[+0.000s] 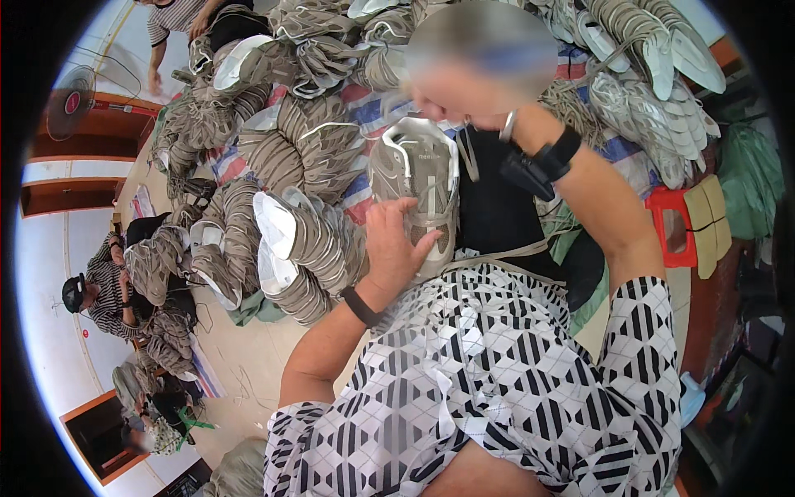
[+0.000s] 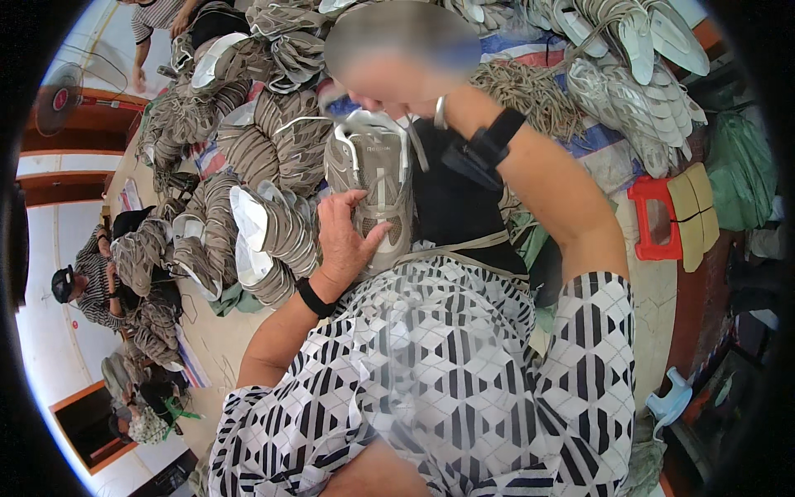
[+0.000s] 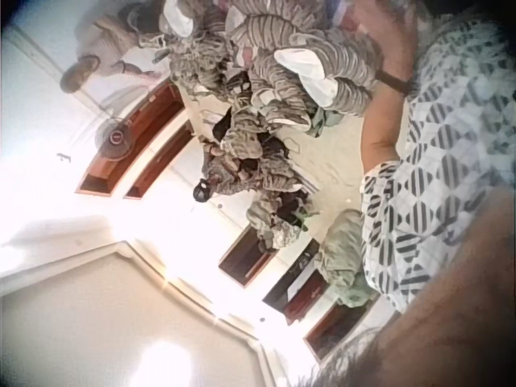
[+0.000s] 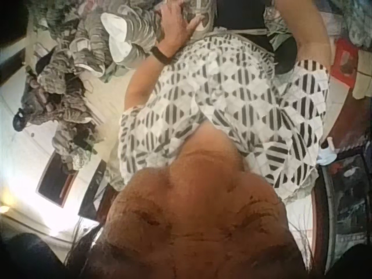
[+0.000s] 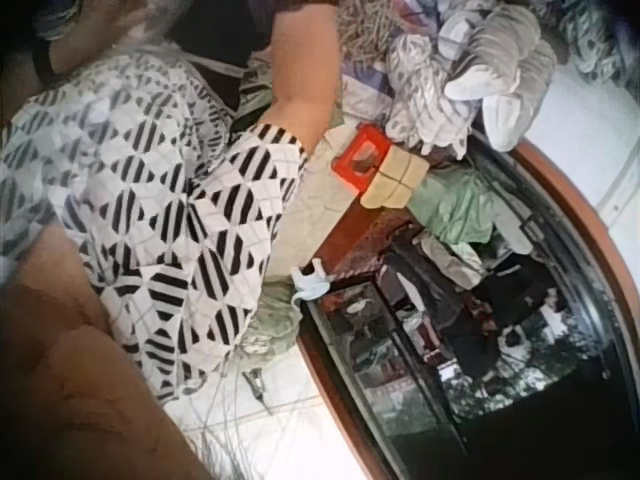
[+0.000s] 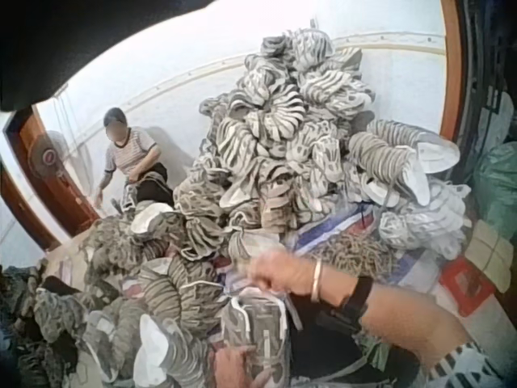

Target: Lacing several pairs of athletic-style shoes in a workshop setting.

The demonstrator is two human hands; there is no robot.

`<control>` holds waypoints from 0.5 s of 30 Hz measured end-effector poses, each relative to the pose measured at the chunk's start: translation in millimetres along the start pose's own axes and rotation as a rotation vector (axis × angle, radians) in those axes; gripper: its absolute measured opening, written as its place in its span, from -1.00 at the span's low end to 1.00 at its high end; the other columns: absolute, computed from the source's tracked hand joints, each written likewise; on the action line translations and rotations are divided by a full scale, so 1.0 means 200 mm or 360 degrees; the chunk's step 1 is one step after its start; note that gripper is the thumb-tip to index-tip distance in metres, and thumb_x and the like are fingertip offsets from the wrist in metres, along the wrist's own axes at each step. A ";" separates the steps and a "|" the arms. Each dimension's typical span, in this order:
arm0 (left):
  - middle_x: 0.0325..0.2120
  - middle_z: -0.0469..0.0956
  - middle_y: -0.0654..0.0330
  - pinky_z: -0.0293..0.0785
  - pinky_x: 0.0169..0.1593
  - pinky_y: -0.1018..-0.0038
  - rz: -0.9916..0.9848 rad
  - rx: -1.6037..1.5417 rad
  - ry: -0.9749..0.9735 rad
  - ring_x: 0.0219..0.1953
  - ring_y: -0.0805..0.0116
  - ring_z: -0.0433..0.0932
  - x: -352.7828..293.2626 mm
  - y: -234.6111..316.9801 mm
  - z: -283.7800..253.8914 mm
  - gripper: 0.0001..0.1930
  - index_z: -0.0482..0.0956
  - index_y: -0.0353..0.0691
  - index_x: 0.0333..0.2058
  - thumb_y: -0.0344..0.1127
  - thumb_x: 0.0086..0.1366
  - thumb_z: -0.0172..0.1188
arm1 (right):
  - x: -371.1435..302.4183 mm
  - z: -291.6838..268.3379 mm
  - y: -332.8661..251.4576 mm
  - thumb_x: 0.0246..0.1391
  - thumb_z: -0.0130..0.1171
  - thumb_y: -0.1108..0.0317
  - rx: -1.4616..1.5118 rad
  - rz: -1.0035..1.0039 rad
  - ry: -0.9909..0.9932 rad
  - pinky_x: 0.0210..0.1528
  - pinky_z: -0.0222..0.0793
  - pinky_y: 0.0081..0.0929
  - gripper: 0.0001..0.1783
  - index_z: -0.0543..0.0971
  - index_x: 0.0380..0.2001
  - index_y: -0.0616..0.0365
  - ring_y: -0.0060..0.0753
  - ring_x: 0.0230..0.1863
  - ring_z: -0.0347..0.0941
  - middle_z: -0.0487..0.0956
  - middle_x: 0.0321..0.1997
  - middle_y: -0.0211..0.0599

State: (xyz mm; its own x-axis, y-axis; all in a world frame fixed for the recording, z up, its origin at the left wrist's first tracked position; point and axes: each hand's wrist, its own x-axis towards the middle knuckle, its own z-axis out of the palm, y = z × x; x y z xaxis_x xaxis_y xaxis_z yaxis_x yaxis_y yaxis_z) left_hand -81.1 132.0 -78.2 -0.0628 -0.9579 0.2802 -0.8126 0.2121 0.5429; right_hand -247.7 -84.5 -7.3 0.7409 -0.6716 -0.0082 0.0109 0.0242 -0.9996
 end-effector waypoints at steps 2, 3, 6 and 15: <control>-0.21 0.39 0.08 0.28 -0.03 0.21 0.0007 0.0010 -0.0004 -0.13 0.04 0.34 0.00 0.01 0.00 -0.34 0.38 -0.20 -0.04 -0.22 -0.14 0.49 | -0.03 0.04 0.02 0.09 0.22 0.10 -0.0073 0.0363 0.0032 -0.72 -0.04 -0.78 -0.70 0.55 -0.53 0.08 -0.81 -0.70 0.19 0.44 -0.64 -0.55; -0.21 0.39 0.08 0.28 -0.03 0.21 0.0013 0.0022 -0.0014 -0.13 0.04 0.34 0.00 0.02 0.00 -0.35 0.38 -0.20 -0.04 -0.22 -0.13 0.48 | -0.06 0.03 0.03 0.10 0.22 0.11 -0.0023 0.0384 0.0044 -0.70 -0.02 -0.79 -0.71 0.55 -0.53 0.07 -0.80 -0.69 0.21 0.45 -0.64 -0.54; -0.21 0.40 0.09 0.28 -0.04 0.22 0.0028 0.0038 0.0034 -0.14 0.06 0.34 -0.01 0.01 0.01 -0.35 0.39 -0.18 -0.04 -0.20 -0.12 0.48 | -0.15 -0.05 -0.26 0.12 0.21 0.16 0.0608 -0.0189 0.0256 -0.65 0.07 -0.79 -0.70 0.51 -0.56 0.13 -0.78 -0.64 0.28 0.45 -0.60 -0.51; -0.35 0.48 0.11 0.41 -0.15 0.34 -0.0450 -0.0848 -0.0083 -0.29 0.19 0.48 0.06 -0.09 -0.09 -0.69 0.53 -0.27 -0.11 -0.30 0.18 0.25 | -0.53 0.17 -0.73 0.09 0.23 0.33 -0.0167 -0.0377 -0.0368 -0.60 0.22 -0.76 -0.76 0.49 -0.54 0.25 -0.72 -0.62 0.36 0.50 -0.55 -0.46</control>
State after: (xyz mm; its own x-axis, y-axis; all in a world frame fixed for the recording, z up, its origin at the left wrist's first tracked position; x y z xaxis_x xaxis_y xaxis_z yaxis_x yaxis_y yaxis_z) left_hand -57.0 119.0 -70.8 0.0741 -0.9966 0.0357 -0.4007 0.0030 0.9162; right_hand -304.7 7.4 139.5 0.8586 -0.4638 0.2185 0.1405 -0.1969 -0.9703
